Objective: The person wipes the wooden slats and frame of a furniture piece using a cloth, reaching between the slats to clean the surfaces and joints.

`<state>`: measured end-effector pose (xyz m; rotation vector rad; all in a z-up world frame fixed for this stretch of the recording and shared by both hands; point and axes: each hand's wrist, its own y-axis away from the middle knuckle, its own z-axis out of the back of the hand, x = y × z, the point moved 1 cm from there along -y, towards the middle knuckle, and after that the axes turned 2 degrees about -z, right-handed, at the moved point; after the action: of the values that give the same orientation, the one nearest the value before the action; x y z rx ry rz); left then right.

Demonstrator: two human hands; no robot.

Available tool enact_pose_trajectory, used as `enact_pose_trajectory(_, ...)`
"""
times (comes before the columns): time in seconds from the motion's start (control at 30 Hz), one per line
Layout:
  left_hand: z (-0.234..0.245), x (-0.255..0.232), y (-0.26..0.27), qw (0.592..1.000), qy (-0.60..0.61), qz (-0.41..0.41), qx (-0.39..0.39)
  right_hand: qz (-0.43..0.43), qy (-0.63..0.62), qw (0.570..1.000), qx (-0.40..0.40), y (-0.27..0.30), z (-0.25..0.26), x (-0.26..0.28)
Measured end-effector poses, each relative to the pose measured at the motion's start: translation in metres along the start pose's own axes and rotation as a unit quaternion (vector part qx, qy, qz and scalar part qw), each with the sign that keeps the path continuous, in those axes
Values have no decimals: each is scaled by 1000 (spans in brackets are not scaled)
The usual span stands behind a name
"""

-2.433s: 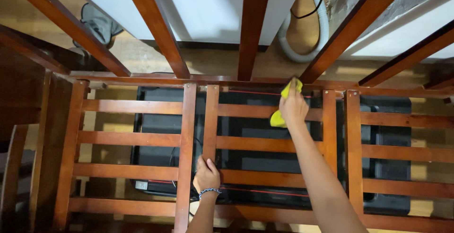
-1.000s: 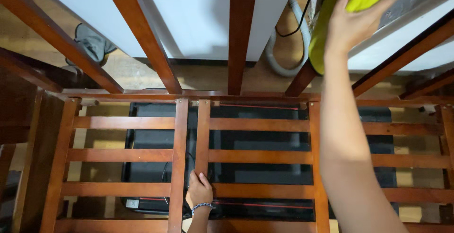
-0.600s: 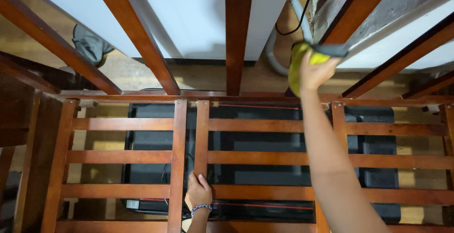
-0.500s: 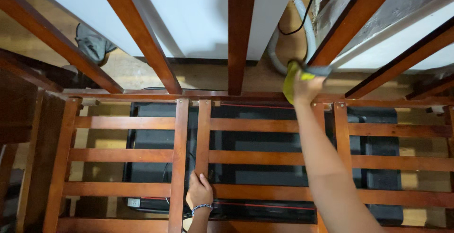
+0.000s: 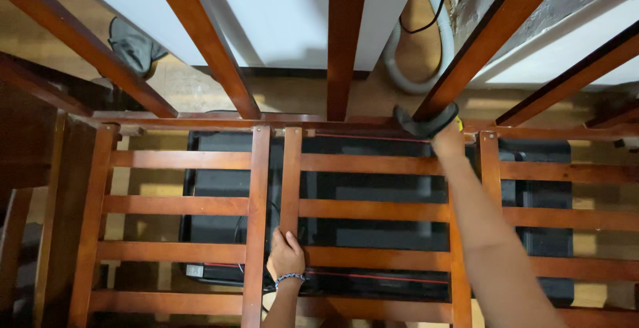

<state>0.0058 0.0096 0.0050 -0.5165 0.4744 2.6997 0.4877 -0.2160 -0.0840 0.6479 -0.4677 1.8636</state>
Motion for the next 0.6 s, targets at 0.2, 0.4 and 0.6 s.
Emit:
enact_pose_trajectory(0.2, 2, -3, 0, 1000, 22, -6, -4, 65, 46, 997, 21, 2, 8, -1)
enact_pose_trajectory(0.4, 4, -5, 0, 999, 37, -6, -6, 43, -100, 975, -194, 73, -8, 73)
enact_pose_trajectory(0.6, -1, 0, 0, 999, 37, -13, -14, 79, -29, 993, -85, 74, -43, 167)
